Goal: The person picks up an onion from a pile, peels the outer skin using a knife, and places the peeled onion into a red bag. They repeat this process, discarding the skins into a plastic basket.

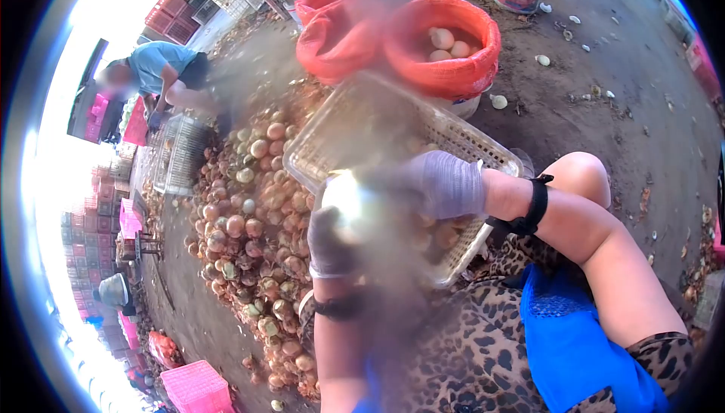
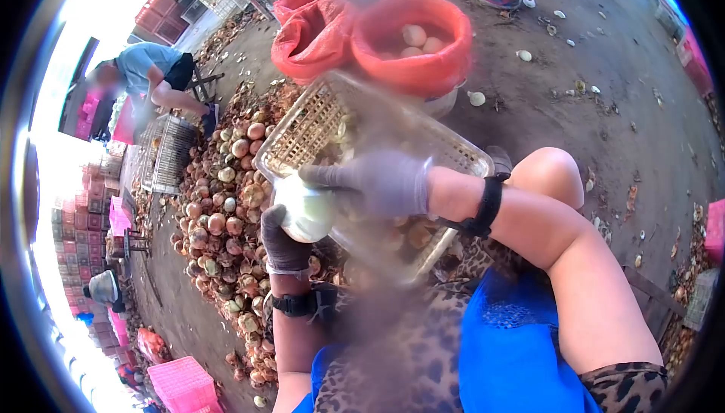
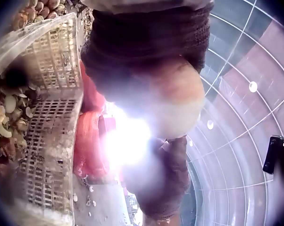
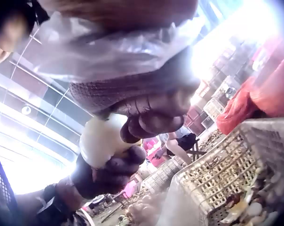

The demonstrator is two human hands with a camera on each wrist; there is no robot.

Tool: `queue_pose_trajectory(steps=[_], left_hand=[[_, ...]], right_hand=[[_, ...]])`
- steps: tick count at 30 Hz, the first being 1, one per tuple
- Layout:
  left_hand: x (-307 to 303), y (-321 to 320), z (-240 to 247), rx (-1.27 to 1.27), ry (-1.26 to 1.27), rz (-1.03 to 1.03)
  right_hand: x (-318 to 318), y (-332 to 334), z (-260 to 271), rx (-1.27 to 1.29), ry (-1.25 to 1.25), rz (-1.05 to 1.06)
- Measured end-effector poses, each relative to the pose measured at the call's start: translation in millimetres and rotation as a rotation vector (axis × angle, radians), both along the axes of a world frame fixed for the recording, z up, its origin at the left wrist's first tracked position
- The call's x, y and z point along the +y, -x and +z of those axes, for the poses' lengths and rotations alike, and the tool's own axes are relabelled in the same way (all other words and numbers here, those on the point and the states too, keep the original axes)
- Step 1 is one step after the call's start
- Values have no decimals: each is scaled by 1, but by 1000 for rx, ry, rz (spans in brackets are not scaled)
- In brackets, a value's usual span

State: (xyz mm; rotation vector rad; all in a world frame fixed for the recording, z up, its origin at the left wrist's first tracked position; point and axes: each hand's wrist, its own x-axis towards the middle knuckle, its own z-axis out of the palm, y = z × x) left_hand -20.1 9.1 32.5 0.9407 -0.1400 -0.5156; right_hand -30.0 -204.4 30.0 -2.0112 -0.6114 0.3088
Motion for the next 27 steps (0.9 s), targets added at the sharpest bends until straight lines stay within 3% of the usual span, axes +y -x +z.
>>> queue_pose_trajectory(steps=[3,5,7,9,11,13,14,16,19,20,22,23,25,26,27], left_hand=[[-4,6,0,-32,-2,7],[-4,6,-7,49,-23,62],[-3,6,-7,97,-24,122],[4,0,-10,38,-16,62],[-2,-1,-7,-51,-30,35],[-4,1,-10,-54,-83,50],[-5,3,-9,-43,-101,59],[-5,5,-7,-15,-108,73],[1,6,-13,48,-59,90],[4,7,-18,85,-51,94],[8,6,-20,157,48,110],[9,6,-20,194,94,111],[8,4,-20,239,233,77],[8,3,-20,262,303,59],[8,2,-19,193,209,27]], right_hand=[[-5,-22,-48,-236,19,-69],[-7,-29,-55,-438,-57,-112],[-5,-27,-31,-539,-73,-123],[-4,0,3,-46,-66,-67],[-3,8,-13,-271,-127,-56],[-2,18,15,-153,-131,-40],[-8,17,18,-10,48,-32],[-9,-6,-23,-340,-119,-102],[-17,-33,-57,-491,-21,-212],[-21,-34,-61,-363,-29,-200],[-21,-32,-44,63,-280,-179],[-23,-29,-35,363,-521,-169],[-21,-21,-20,643,-702,-188],[-11,-16,-14,622,-643,-218],[-7,-13,-5,626,-594,-227]])
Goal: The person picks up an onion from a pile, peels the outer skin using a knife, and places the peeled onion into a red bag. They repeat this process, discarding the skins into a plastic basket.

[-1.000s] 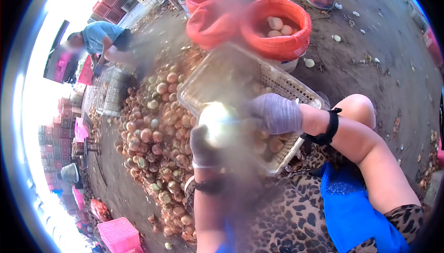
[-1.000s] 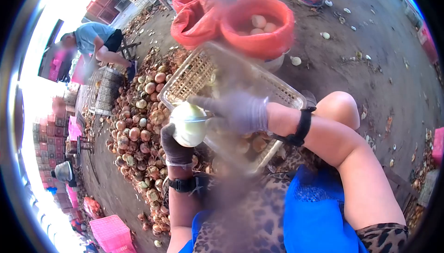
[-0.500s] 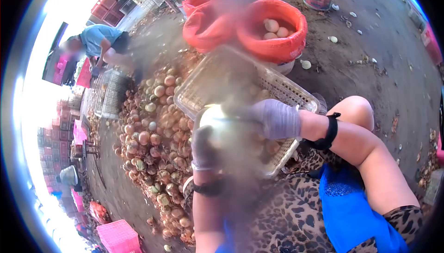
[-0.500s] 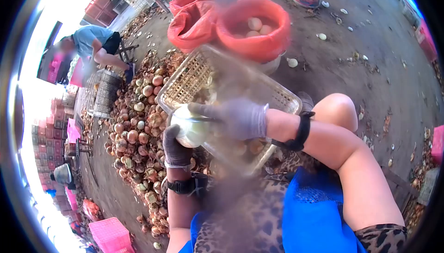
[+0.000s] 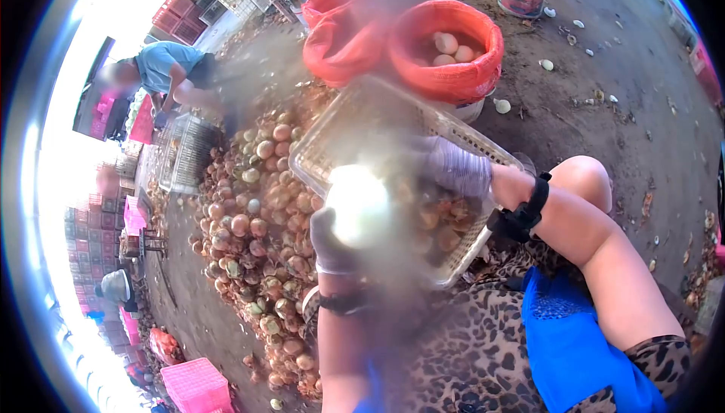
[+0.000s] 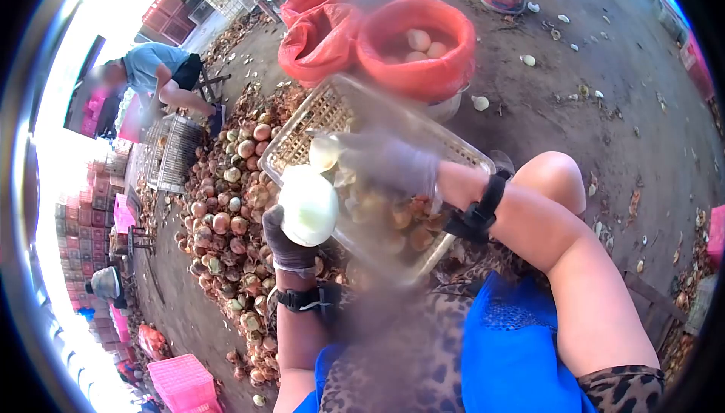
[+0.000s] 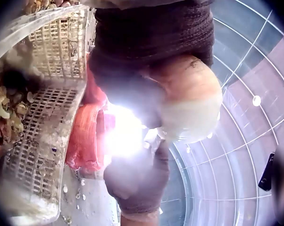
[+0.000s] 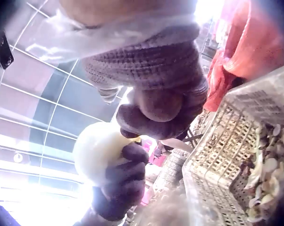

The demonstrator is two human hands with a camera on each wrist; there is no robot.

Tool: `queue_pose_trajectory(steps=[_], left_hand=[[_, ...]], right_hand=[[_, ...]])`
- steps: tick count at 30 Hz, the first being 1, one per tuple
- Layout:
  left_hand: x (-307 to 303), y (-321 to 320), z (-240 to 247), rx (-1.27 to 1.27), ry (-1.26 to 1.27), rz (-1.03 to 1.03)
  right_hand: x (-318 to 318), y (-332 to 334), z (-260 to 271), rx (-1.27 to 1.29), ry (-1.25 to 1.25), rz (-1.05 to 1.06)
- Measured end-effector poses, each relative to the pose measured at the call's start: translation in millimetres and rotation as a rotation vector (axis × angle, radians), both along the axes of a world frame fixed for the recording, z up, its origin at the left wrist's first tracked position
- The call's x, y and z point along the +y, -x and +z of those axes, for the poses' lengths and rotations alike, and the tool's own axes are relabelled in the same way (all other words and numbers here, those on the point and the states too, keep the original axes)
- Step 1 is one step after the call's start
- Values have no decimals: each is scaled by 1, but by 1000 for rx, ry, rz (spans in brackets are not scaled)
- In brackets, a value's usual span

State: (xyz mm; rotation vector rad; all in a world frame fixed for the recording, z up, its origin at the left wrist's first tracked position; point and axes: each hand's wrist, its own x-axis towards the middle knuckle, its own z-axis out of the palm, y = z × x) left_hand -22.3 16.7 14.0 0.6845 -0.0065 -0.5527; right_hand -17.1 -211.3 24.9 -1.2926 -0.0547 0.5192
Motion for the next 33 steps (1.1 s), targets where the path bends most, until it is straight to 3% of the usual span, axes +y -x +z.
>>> queue_pose_trajectory(steps=[3,5,8,11,13,16,18,20,21,23,27,30,31,33], left_hand=[[-6,-4,5,-165,-188,-106],[-15,-8,6,-227,-193,-184],[-21,-12,20,66,-60,-113],[-21,-9,10,47,24,-140],[-25,-1,5,18,35,-109],[-19,0,-11,221,-26,11],[-18,4,-10,144,-42,18],[-25,10,-3,64,-59,5],[-35,17,9,163,-67,94],[-27,12,2,135,-25,23],[-15,2,-1,101,-39,76],[-6,-5,5,-37,-292,55],[-7,-11,8,-341,-413,74],[-17,-10,20,-435,-458,168]], right_hand=[[6,10,23,58,97,60],[16,1,-18,-159,78,-70],[23,-1,-8,-88,112,-245],[20,-2,-1,36,87,-270],[21,-9,-12,-28,85,-266],[32,-12,-37,-193,177,-304],[23,-25,-38,-263,288,-309],[10,-47,-74,-840,822,-379],[6,-51,-69,-637,917,-324],[6,-45,-60,-392,826,-302],[8,-10,2,-137,220,-208],[18,7,32,-55,170,-82],[19,9,32,-9,133,-71],[20,10,19,133,-11,-59]])
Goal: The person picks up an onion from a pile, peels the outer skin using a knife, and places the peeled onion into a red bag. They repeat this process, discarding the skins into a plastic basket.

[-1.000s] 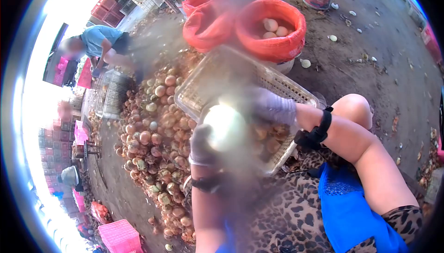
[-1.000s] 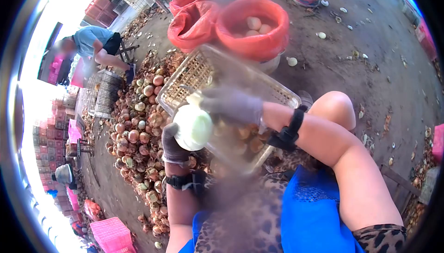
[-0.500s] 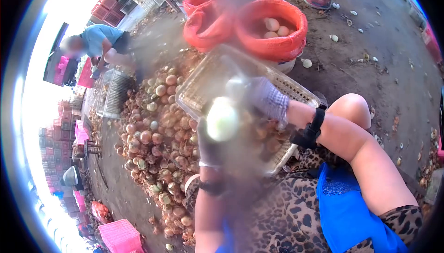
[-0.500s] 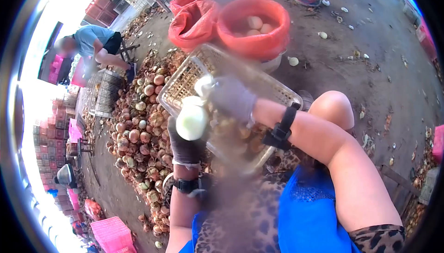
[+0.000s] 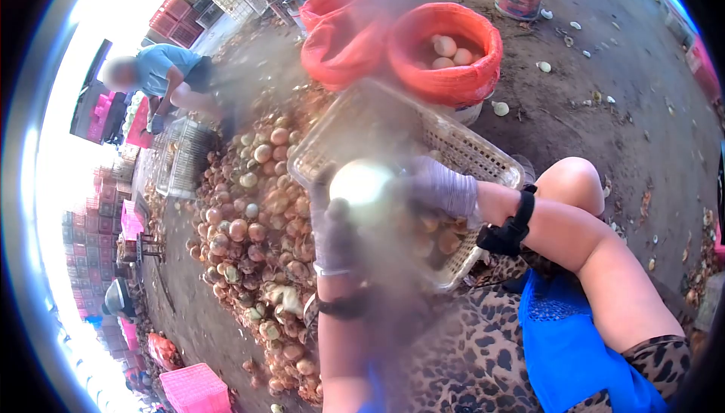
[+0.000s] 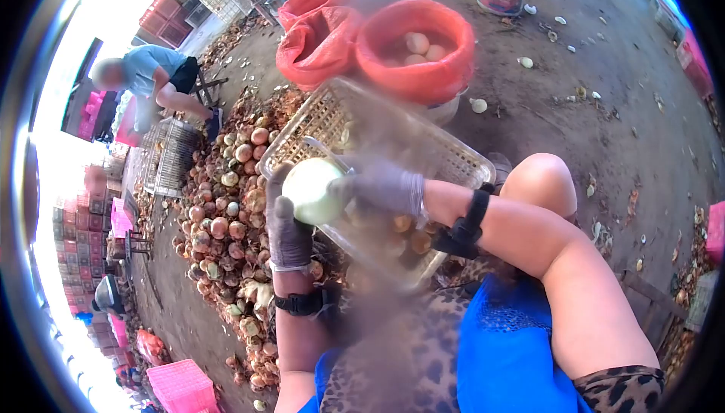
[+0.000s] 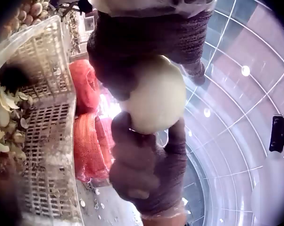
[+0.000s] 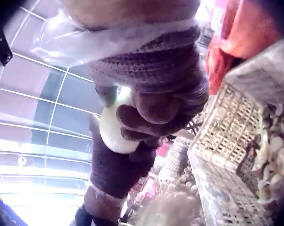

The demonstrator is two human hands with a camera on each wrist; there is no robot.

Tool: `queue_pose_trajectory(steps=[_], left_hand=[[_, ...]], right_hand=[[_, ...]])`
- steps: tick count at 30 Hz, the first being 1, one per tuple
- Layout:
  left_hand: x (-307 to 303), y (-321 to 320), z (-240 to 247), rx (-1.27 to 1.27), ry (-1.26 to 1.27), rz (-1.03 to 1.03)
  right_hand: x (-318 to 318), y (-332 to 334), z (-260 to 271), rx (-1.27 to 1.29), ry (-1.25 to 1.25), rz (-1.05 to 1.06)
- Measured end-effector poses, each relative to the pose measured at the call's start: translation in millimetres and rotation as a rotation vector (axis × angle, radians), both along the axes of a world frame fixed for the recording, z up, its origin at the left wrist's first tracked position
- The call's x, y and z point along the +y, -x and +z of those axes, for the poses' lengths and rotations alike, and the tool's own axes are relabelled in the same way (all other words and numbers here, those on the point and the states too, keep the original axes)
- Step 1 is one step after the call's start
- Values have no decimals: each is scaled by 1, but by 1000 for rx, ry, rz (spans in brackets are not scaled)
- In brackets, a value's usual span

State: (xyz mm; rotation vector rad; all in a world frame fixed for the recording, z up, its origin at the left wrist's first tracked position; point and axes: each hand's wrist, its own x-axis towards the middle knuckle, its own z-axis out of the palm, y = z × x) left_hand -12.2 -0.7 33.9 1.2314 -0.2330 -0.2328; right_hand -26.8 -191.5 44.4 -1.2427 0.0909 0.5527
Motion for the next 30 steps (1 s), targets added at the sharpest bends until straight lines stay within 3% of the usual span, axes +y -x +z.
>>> queue_pose_trajectory(steps=[1,2,4,5,6,8,9,13,15,18,21,23,24,25,29,30], left_hand=[[-3,1,3,-55,-16,43],[-3,1,-6,-31,122,119],[-10,-2,-1,70,146,8],[-11,-3,1,120,156,-45],[-2,-12,-35,-11,-49,22],[-6,-11,-47,25,-46,107],[-19,-1,-17,188,164,125],[-16,-5,2,343,289,70],[-16,-3,1,453,455,-22],[-19,1,-1,539,530,-72],[-16,1,-4,586,524,-106],[-14,-3,-10,442,339,-28],[-12,-6,-17,362,218,22],[-7,-16,-34,253,48,84],[-2,-22,-48,164,30,100],[-4,-20,-43,113,-26,106]], right_hand=[[0,-1,-11,91,-111,-2],[2,-3,-22,106,-234,-67],[6,-9,-33,126,-479,-182],[6,-10,-37,97,-429,-167],[6,-11,-38,68,-380,-152],[11,-11,-34,-61,-209,-151],[15,-8,-24,-162,-85,-164],[15,-8,-36,-531,383,-246],[8,-10,-41,-856,680,-173],[1,-8,-39,-1007,940,43],[2,-12,-44,-813,657,170],[0,-14,-46,-818,614,165],[-3,-13,-43,-920,736,137],[-2,-12,-44,-968,709,67],[12,-16,-61,-1022,451,-273],[12,-19,-64,-1053,564,-327]])
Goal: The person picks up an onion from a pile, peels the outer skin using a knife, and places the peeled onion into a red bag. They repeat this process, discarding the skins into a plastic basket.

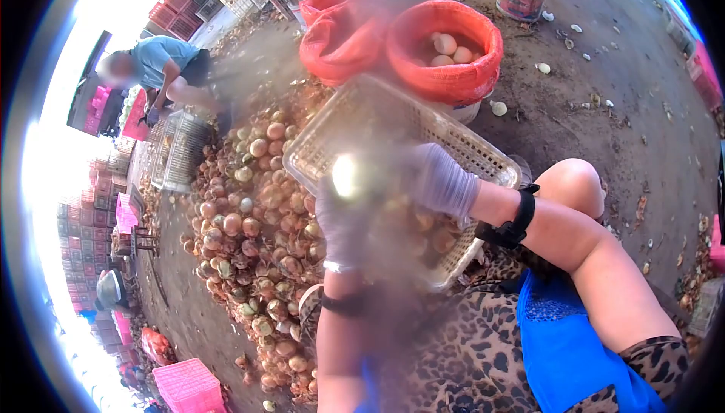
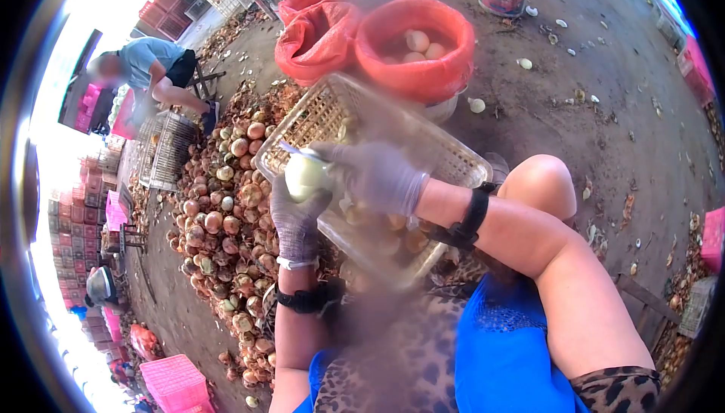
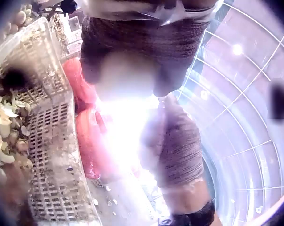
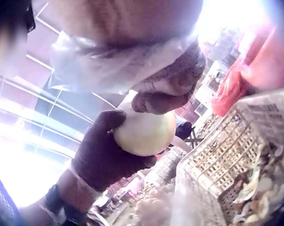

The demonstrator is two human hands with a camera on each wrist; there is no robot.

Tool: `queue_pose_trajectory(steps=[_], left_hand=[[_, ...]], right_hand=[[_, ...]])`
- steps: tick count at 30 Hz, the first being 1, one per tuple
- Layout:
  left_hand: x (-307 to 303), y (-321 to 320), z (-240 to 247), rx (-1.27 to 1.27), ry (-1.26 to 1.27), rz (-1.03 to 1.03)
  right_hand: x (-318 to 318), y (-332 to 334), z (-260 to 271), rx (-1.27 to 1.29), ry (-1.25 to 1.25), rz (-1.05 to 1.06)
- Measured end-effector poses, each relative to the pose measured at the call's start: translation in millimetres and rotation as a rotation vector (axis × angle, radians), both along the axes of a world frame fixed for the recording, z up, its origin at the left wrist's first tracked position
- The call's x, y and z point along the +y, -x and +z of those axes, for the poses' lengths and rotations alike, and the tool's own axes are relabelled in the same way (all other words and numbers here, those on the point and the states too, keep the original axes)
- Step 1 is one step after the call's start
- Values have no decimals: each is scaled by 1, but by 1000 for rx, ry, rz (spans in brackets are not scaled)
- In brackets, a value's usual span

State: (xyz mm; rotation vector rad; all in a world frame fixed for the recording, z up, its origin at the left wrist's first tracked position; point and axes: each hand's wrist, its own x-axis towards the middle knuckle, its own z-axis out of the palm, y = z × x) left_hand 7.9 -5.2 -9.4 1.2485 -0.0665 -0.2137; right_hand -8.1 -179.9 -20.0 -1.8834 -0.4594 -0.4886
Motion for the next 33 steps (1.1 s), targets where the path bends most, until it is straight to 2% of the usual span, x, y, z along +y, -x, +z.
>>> queue_pose_trajectory(steps=[1,2,3,4,5,6,7,9,10,11,13,15,16,18,20,24,26,28,30,31,32,33], left_hand=[[-8,8,16,-124,-227,16],[-15,14,28,-249,-453,33],[-18,16,32,-44,-139,-7],[-20,19,35,162,175,-47],[-22,25,42,233,290,-68],[-24,31,49,309,404,-83],[-27,37,57,388,514,-94],[-24,35,63,400,514,-79],[-20,33,64,396,505,-71],[-13,27,57,381,478,-67],[-6,23,40,176,187,-21],[-7,22,29,-214,-335,59],[-10,22,28,-223,-311,17],[-17,26,45,117,143,-121],[-22,26,48,269,364,-175],[-24,32,41,217,270,-143],[-29,37,54,286,319,-164],[-32,43,67,394,476,-181],[-28,47,66,420,577,-138],[-21,42,58,289,479,-128],[-15,37,49,162,374,-105],[-9,33,41,43,271,-70]], right_hand=[[-2,-4,-3,-39,76,-93],[-8,-11,-7,-117,83,-82],[-17,-22,-10,-196,88,-72],[-27,-25,-3,-180,225,-70],[-38,-27,4,-171,361,-63],[-52,-18,35,-65,624,-67],[-51,-22,28,26,616,-68],[-48,-27,14,205,603,-80],[-38,-27,6,191,319,-112],[-34,-21,-1,239,137,-56],[-20,-7,9,313,-244,47],[-15,0,19,271,-205,36],[-15,3,23,250,-164,21],[-16,6,29,229,-24,-20],[-17,2,28,245,37,-29],[-16,4,33,378,-97,-35],[-27,-18,2,36,32,-193],[-37,-18,21,-78,226,-249],[-53,-5,43,73,461,-233],[-59,-1,47,160,578,-230],[-63,-5,24,277,683,-244],[-61,-17,-3,476,639,-279]])
